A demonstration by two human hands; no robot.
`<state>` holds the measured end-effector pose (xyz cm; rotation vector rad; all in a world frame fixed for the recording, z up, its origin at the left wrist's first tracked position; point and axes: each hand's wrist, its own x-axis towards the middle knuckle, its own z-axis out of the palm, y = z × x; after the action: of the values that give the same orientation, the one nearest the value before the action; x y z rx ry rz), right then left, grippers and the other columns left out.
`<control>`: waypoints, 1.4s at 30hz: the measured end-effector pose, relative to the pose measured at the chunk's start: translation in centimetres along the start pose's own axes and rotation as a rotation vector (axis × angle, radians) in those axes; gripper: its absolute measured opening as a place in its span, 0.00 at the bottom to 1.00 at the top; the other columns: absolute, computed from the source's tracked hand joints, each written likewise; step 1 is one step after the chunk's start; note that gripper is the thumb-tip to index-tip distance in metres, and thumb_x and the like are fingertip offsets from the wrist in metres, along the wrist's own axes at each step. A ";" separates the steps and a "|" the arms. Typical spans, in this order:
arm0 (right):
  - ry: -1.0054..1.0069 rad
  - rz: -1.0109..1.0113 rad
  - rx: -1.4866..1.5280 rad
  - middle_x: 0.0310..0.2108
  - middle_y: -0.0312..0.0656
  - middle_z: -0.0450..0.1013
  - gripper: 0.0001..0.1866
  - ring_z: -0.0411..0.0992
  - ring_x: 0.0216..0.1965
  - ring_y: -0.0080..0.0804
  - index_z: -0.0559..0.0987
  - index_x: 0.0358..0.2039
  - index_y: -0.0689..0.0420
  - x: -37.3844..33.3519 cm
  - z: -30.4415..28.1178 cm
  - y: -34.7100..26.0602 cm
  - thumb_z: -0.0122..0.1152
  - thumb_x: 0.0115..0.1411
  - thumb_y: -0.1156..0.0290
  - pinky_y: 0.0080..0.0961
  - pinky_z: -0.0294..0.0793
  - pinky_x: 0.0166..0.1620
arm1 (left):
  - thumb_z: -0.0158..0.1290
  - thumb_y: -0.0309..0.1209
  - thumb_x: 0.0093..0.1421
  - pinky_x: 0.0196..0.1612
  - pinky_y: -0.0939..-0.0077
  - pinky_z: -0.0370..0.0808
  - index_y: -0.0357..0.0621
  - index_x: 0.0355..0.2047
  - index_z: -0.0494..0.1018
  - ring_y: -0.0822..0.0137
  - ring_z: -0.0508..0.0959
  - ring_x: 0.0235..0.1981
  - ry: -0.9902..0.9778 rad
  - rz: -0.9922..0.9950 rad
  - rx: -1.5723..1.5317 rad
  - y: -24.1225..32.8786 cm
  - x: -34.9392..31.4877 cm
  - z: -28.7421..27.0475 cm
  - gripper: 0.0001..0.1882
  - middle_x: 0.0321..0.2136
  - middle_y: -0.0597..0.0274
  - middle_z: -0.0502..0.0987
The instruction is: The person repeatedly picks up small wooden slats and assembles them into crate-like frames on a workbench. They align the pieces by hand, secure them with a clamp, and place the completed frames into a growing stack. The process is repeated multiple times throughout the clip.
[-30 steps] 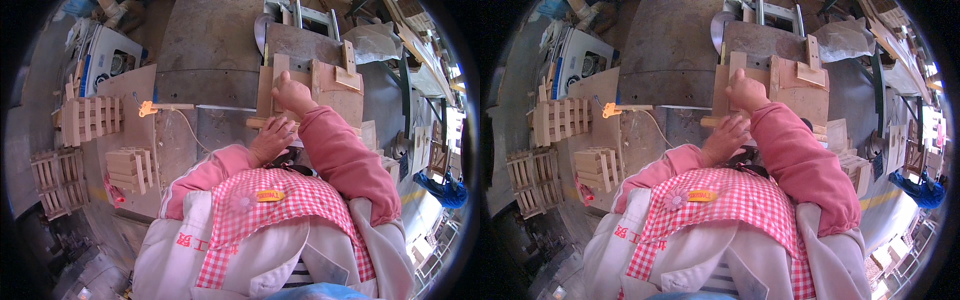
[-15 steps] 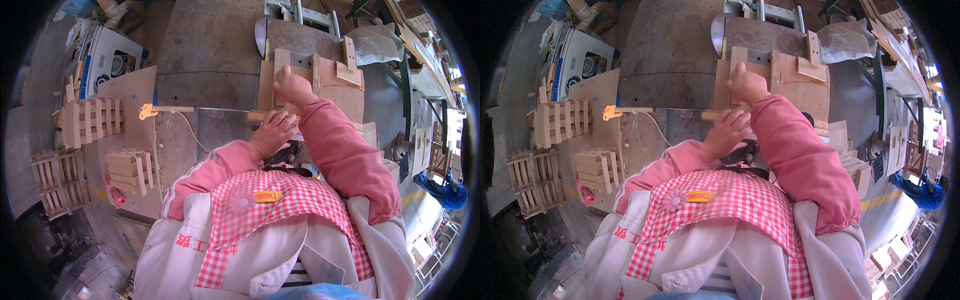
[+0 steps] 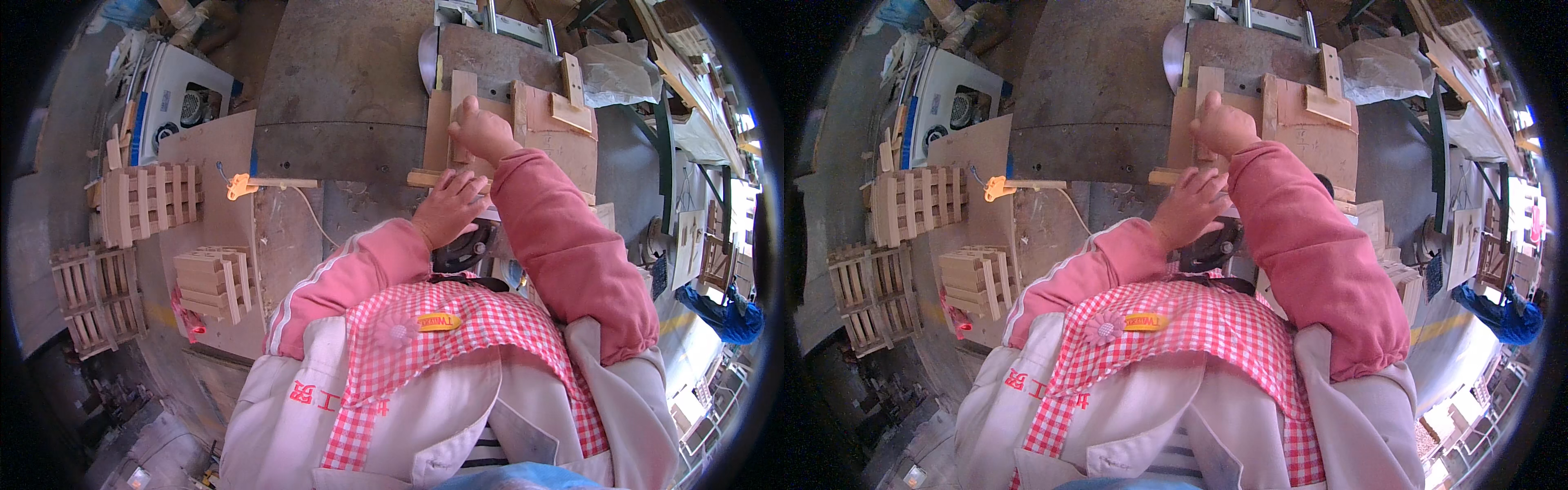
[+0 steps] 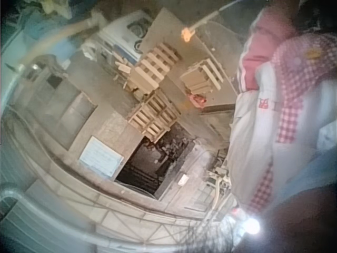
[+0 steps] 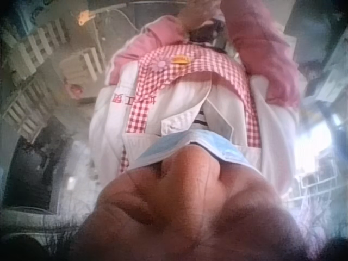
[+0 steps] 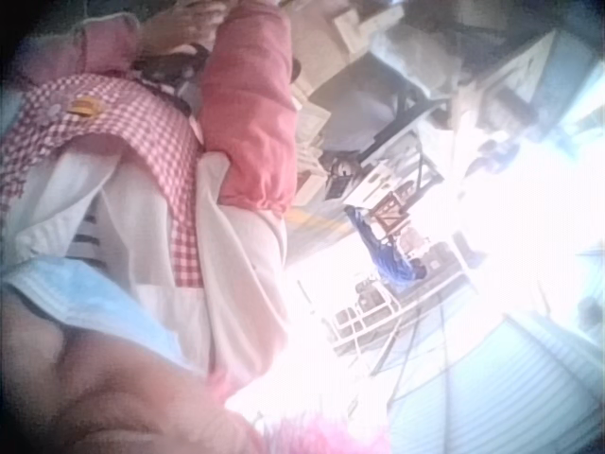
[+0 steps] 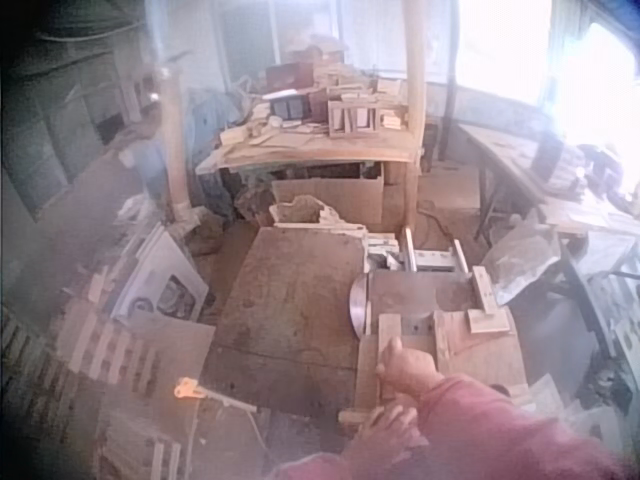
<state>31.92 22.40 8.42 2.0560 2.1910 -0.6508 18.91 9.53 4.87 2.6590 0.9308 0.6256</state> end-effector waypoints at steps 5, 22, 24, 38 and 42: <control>0.006 0.007 -0.009 0.34 0.60 0.77 0.26 0.77 0.39 0.56 0.64 0.45 0.62 1.2 -0.2 0.2 0.54 0.57 0.53 0.46 0.76 0.43 | 0.65 0.44 0.44 0.62 0.51 0.56 0.51 0.44 0.72 0.55 0.61 0.60 0.001 0.003 0.015 -0.6 0.9 -0.2 0.27 0.54 0.57 0.66; 0.045 0.001 -0.016 0.34 0.61 0.77 0.25 0.77 0.39 0.57 0.65 0.45 0.62 5.4 -1.4 1.1 0.53 0.56 0.54 0.47 0.75 0.44 | 0.67 0.44 0.43 0.62 0.53 0.56 0.53 0.49 0.72 0.59 0.63 0.58 -0.009 -0.014 0.043 -3.4 4.0 -0.4 0.32 0.55 0.62 0.67; 0.051 -0.010 -0.026 0.34 0.60 0.77 0.26 0.77 0.39 0.56 0.65 0.45 0.63 5.8 -1.6 1.2 0.53 0.56 0.54 0.47 0.76 0.44 | 0.67 0.44 0.42 0.62 0.54 0.56 0.53 0.48 0.72 0.59 0.63 0.58 -0.007 -0.015 0.042 -3.7 4.4 -0.5 0.31 0.54 0.62 0.67; 0.027 -0.006 -0.018 0.35 0.63 0.76 0.30 0.76 0.39 0.60 0.61 0.49 0.63 9.6 -3.0 1.8 0.53 0.58 0.51 0.48 0.74 0.44 | 0.65 0.45 0.45 0.64 0.53 0.54 0.52 0.41 0.74 0.59 0.62 0.60 0.039 -0.013 0.050 -6.2 7.2 -0.5 0.24 0.50 0.62 0.69; 0.024 0.011 -0.013 0.35 0.64 0.76 0.30 0.76 0.40 0.60 0.61 0.50 0.63 10.7 -3.2 2.0 0.52 0.58 0.52 0.48 0.74 0.45 | 0.65 0.45 0.45 0.64 0.54 0.54 0.52 0.40 0.74 0.59 0.62 0.60 0.031 -0.019 0.030 -7.0 7.9 -0.4 0.23 0.49 0.62 0.69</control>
<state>33.50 33.58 7.30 2.0783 2.1892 -0.6131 20.56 19.92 5.12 2.6705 0.9809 0.6551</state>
